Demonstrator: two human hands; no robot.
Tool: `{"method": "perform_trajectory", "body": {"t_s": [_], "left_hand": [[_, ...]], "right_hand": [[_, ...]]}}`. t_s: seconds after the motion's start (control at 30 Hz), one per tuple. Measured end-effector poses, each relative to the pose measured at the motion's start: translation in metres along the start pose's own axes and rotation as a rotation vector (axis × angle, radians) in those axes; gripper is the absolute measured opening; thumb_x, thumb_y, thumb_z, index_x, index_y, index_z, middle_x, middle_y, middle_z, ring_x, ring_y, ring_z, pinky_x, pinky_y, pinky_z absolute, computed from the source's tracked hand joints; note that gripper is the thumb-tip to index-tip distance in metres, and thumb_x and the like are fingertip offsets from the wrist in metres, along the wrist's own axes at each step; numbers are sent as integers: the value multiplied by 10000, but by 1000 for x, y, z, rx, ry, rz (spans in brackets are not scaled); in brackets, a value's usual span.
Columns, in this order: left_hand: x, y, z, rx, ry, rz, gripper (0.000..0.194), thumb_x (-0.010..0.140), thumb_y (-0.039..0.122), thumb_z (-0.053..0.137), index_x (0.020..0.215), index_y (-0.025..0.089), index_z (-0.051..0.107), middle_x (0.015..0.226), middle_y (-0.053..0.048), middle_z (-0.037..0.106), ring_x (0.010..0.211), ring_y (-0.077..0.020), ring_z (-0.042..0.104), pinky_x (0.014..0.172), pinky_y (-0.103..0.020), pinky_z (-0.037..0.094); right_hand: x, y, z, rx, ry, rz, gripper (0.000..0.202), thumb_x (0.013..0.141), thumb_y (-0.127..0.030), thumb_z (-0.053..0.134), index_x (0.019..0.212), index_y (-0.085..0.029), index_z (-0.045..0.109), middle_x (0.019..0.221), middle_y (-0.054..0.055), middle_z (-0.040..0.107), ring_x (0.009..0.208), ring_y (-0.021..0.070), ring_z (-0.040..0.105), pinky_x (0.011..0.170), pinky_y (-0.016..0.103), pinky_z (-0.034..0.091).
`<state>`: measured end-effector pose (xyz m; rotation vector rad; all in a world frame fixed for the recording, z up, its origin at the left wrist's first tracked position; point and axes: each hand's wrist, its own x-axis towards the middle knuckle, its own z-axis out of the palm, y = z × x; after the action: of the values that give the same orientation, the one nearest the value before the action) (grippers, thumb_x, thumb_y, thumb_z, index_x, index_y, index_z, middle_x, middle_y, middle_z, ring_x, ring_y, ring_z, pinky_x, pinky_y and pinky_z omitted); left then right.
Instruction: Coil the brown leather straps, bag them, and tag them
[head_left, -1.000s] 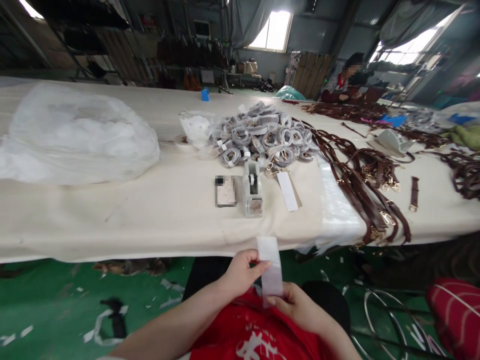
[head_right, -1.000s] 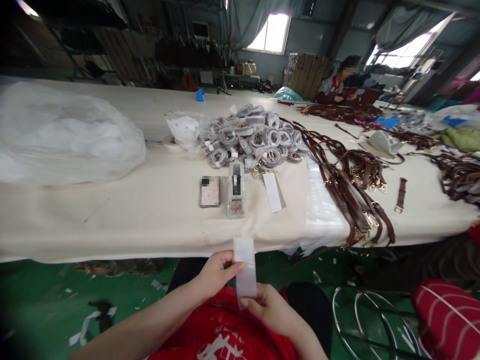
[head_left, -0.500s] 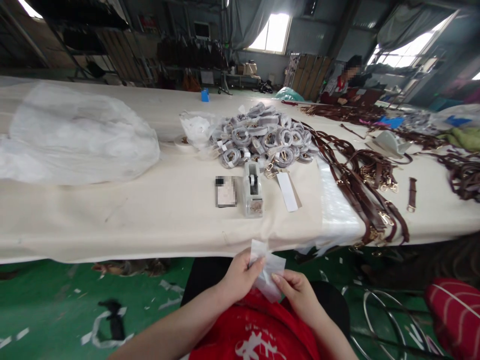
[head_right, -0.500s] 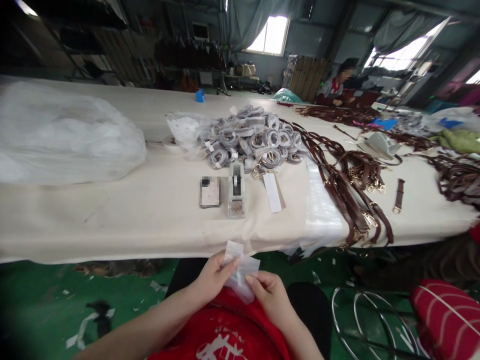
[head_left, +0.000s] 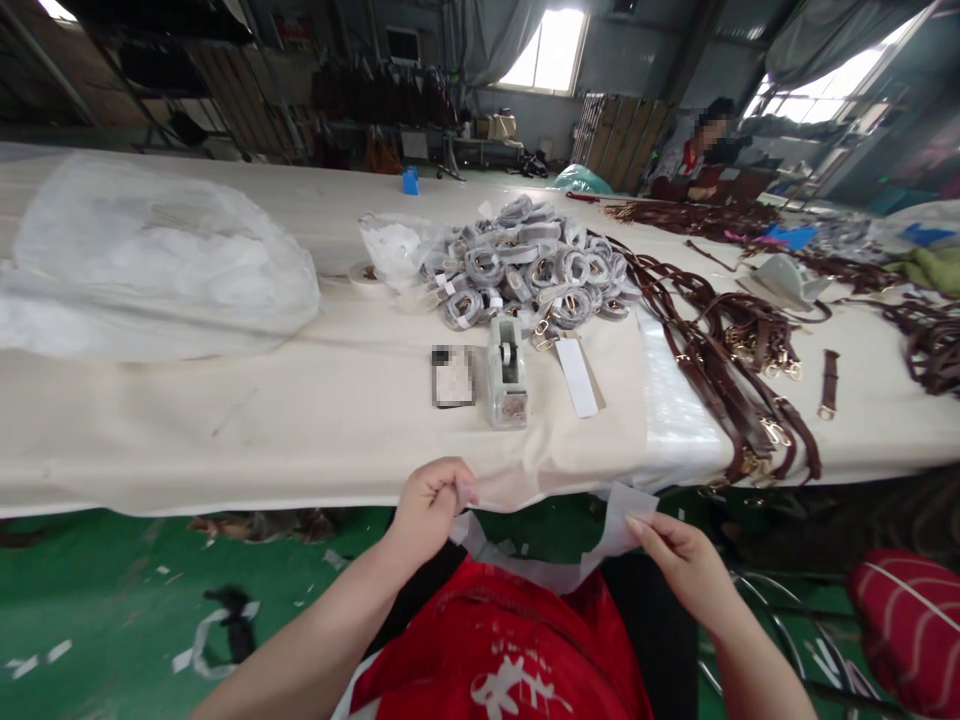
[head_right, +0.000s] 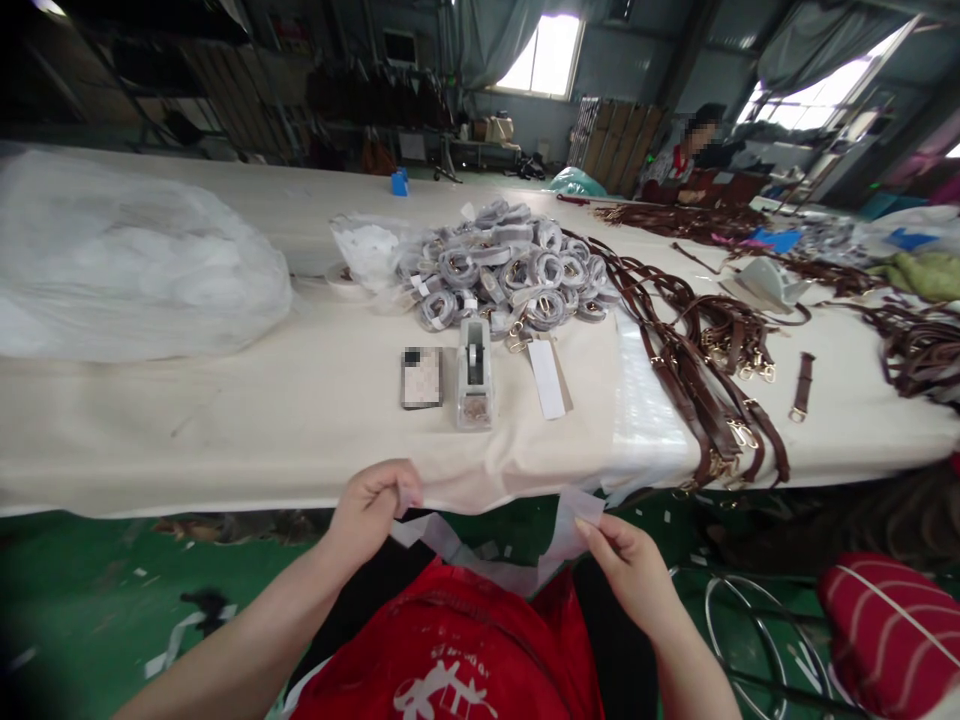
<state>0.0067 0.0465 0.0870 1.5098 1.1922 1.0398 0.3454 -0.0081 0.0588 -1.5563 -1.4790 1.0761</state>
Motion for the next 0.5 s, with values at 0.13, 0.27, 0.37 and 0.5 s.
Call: {"method": "perform_trajectory", "body": {"t_s": [0.13,0.27,0.37,0.5], "left_hand": [[-5,16,31,81,-377,-148,263,790,236,521,882,150,752,703,-27,701,600,-146,578,546,-225,401],[-9,13,55,170,-410,-4,303,760,418,725,948,185,773,888,-49,727,751,-183,617,654,-241,432],[-11,1,64,91,-395,-50,275,787,415,701,832,151,769,821,-50,705,709,-168,598,632,-236,424],[-12,-8,71,-46,-346,-175,315,789,423,678,711,122,727,663,-29,642,603,-139,531,545,-223,381]], "right_hand": [[2,-15,32,-58,-145,-100,277,910,-422,618,883,-223,810,814,52,767,771,263,672,740,341,527],[0,-30,59,-53,-256,-141,294,920,-401,613,793,-207,794,745,42,745,745,244,667,757,330,523],[-3,-35,67,15,-325,-108,324,927,-421,605,789,-190,786,747,46,738,746,238,658,755,330,520],[-8,-32,75,398,-435,40,336,907,-471,631,1097,-219,744,1033,65,758,962,259,673,902,373,508]]}}
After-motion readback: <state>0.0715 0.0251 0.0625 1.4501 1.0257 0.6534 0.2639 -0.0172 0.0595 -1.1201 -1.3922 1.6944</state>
